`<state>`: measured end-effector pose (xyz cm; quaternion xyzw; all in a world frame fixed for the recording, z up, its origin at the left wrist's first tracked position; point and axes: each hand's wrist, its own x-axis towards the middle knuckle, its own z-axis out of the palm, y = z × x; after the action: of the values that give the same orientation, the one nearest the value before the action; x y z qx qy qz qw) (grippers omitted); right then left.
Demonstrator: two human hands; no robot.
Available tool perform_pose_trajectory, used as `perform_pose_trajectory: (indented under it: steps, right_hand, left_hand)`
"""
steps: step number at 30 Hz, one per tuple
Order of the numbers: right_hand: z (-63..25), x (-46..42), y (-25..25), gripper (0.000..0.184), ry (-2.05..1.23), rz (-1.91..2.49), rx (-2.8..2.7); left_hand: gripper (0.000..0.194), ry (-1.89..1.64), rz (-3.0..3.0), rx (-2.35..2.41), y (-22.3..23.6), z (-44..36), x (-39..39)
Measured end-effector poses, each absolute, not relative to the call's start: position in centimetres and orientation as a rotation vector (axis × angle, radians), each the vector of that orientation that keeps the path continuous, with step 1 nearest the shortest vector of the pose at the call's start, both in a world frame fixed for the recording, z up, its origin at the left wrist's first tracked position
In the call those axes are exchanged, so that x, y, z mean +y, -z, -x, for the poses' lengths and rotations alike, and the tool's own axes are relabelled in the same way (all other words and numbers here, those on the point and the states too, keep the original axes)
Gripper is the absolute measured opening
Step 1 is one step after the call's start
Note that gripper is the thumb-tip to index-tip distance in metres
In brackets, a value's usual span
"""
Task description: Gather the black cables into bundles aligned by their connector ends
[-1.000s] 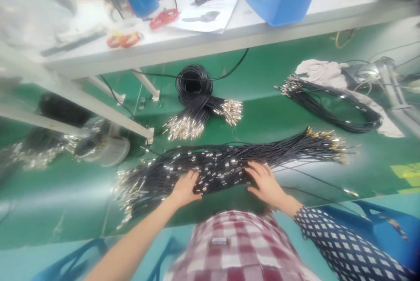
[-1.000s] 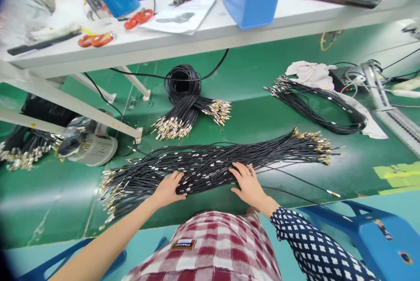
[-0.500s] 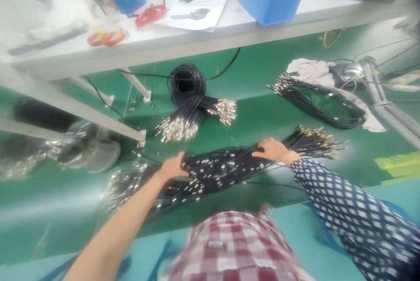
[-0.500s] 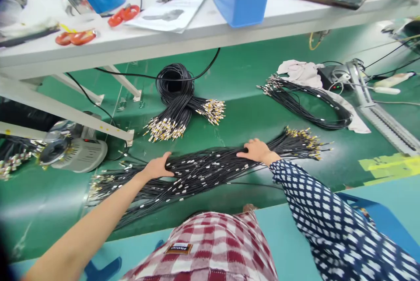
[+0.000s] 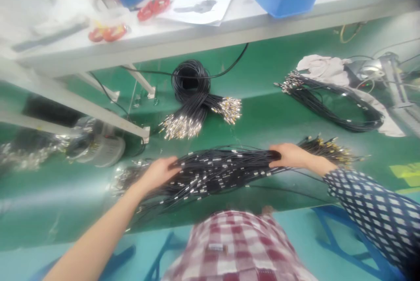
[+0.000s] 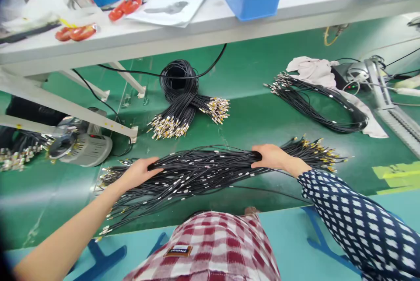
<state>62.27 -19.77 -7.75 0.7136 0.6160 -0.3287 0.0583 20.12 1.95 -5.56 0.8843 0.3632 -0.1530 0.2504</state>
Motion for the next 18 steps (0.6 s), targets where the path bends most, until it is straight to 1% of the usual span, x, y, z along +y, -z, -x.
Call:
perform_pose_trajectory:
  steps: [2,3,5,6,10,11,12,15,16,17,18]
  right_hand:
    - [-62.2,-20.0,7.4,0.048,1.048,-2.217,1.862]
    - [-62.1,-19.9,7.6,0.054,1.104,-2.225,1.851]
    - [-61.5,-19.4,8.4,0.065,1.216,-2.208,1.806]
    - [-61.3,-18.9,8.9,0.066,1.241,-2.203,1.784]
    - [-60.9,-17.0,9.2,0.042,1.242,-2.225,1.720]
    - [-61.1,-16.6,8.7,0.039,1.255,-2.219,1.737]
    - [-61.2,-16.3,7.9,0.036,1.288,-2.198,1.757]
    - [-61.1,-15.7,5.1,0.024,1.518,-2.092,1.783]
    - [-60.9,-15.6,4.2,0.020,1.611,-2.061,1.774]
    - [-60.7,-15.4,3.5,0.019,1.658,-2.050,1.757]
    - [-60.5,-15.1,2.8,0.020,1.603,-2.088,1.776]
  left_hand:
    - [0.038,0.323,-2.369,1.006,4.4,-19.7,1.7]
    - [0.039,0.306,-2.358,1.009,4.3,-19.7,1.6]
    - [0.038,0.312,-2.339,1.019,4.8,-19.9,1.9]
    - [0.038,0.326,-2.335,1.032,5.3,-20.1,2.2]
    - [0.042,0.342,-2.339,1.091,7.5,-21.7,4.2]
    - [0.048,0.330,-2.343,1.104,7.8,-22.2,4.4]
    - [0.058,0.310,-2.355,1.113,8.0,-22.8,4.2]
    - [0.115,0.211,-2.455,1.078,7.9,-25.0,1.2]
    - [0.127,0.180,-2.475,1.025,7.9,-25.9,-0.5]
    - [0.133,0.157,-2.481,0.965,8.2,-26.9,-2.3]
    - [0.137,0.128,-2.482,0.926,8.7,-28.0,-3.9]
